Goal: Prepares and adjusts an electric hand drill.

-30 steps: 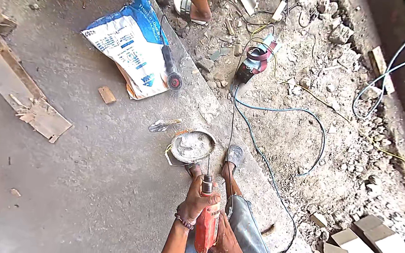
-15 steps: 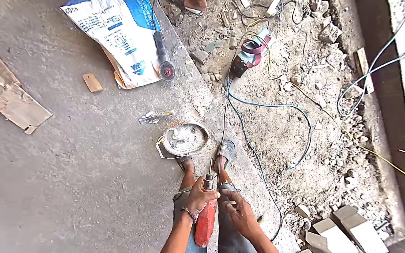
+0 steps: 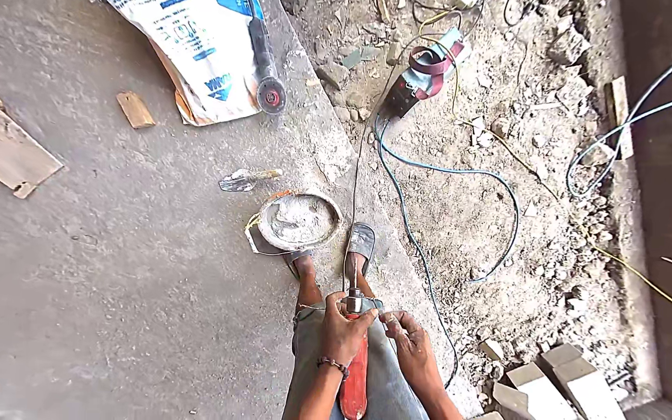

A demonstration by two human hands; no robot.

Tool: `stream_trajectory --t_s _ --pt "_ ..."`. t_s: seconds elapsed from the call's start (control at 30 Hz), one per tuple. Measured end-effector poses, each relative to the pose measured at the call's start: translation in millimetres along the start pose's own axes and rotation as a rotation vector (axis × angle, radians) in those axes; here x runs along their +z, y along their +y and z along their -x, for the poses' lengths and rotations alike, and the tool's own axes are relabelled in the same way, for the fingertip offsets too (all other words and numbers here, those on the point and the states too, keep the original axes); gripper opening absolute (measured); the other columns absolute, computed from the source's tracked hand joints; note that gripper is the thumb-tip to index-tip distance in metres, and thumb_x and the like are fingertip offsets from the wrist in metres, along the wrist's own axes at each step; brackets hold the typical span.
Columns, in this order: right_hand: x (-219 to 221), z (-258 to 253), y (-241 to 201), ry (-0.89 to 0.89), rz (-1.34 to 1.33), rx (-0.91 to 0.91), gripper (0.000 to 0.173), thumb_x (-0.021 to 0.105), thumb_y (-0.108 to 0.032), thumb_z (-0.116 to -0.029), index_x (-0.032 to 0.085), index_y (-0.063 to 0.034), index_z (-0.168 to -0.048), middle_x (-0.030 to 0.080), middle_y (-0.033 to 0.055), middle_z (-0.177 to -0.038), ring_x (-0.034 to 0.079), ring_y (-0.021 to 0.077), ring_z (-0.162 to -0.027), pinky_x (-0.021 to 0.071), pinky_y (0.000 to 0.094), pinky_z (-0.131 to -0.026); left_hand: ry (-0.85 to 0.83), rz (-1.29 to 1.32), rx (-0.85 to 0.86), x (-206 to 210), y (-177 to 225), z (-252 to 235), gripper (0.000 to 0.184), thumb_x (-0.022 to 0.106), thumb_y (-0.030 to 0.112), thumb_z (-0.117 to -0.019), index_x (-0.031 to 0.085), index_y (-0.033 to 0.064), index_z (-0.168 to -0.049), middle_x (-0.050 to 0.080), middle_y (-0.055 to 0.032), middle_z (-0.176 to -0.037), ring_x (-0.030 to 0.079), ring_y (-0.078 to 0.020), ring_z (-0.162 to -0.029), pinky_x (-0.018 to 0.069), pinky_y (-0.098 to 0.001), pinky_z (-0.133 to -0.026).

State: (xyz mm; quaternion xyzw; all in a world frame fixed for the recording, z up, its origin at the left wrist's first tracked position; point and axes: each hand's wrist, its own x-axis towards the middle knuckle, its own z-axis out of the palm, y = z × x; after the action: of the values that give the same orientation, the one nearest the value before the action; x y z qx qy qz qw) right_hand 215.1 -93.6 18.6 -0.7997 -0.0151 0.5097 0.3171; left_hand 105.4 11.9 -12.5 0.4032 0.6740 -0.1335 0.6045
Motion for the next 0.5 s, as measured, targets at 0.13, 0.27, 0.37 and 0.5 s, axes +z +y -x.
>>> stream_trajectory --t_s 0.13,0.27,0.37,0.5 --pt "-7.3 -11.7 3.7 -0.019 -0.014 0.047 0.019 0.059 -0.024 -0.1012 0.071 -0.0091 -0.101 0.073 0.001 -0.09 0.07 0.0112 -0.083 0.0588 0.0283 -0.075 -0.061 0.102 0.009 -3.5 -7.0 -6.5 0.077 0.079 0.044 -0.084 0.049 0.003 -0.142 0.067 -0.0125 -0.11 0.067 -0.0187 -0.094 0.0579 -0.0379 -0.082" --pt "-14.2 -16.7 6.7 -0.012 -0.005 0.058 0.022 0.06 -0.028 -0.1014 0.071 -0.0093 -0.101 0.072 0.0005 -0.089 0.07 0.011 -0.082 0.0597 0.0294 -0.075 -0.084 0.145 0.056 -1.0 -8.2 -12.2 0.055 0.064 0.042 -0.0963 0.058 0.0006 -0.131 0.068 -0.0129 -0.108 0.068 -0.0184 -0.093 0.0583 -0.0366 -0.085" --pt "-11.1 -19.5 7.5 -0.013 -0.022 0.05 0.024 0.058 -0.03 -0.1024 0.071 -0.0091 -0.1 0.072 0.0016 -0.092 0.071 0.0123 -0.086 0.0615 0.0326 -0.076 0.02 0.127 0.104 -5.2 -2.3 -20.9 0.042 0.055 0.039 -0.1036 0.065 0.0015 -0.12 0.07 -0.011 -0.105 0.068 -0.0167 -0.095 0.0564 -0.036 -0.089" --pt "-12.6 -17.1 0.8 -0.045 -0.024 0.077 0.021 0.064 -0.022 -0.0999 0.068 -0.0013 -0.101 0.071 0.0075 -0.09 0.07 0.016 -0.083 0.0606 0.0375 -0.077 0.109 0.18 0.045 -8.5 3.0 -25.1 0.047 0.046 0.04 -0.108 0.062 -0.0009 -0.125 0.069 -0.0146 -0.104 0.069 -0.0212 -0.089 0.0594 -0.0385 -0.079"
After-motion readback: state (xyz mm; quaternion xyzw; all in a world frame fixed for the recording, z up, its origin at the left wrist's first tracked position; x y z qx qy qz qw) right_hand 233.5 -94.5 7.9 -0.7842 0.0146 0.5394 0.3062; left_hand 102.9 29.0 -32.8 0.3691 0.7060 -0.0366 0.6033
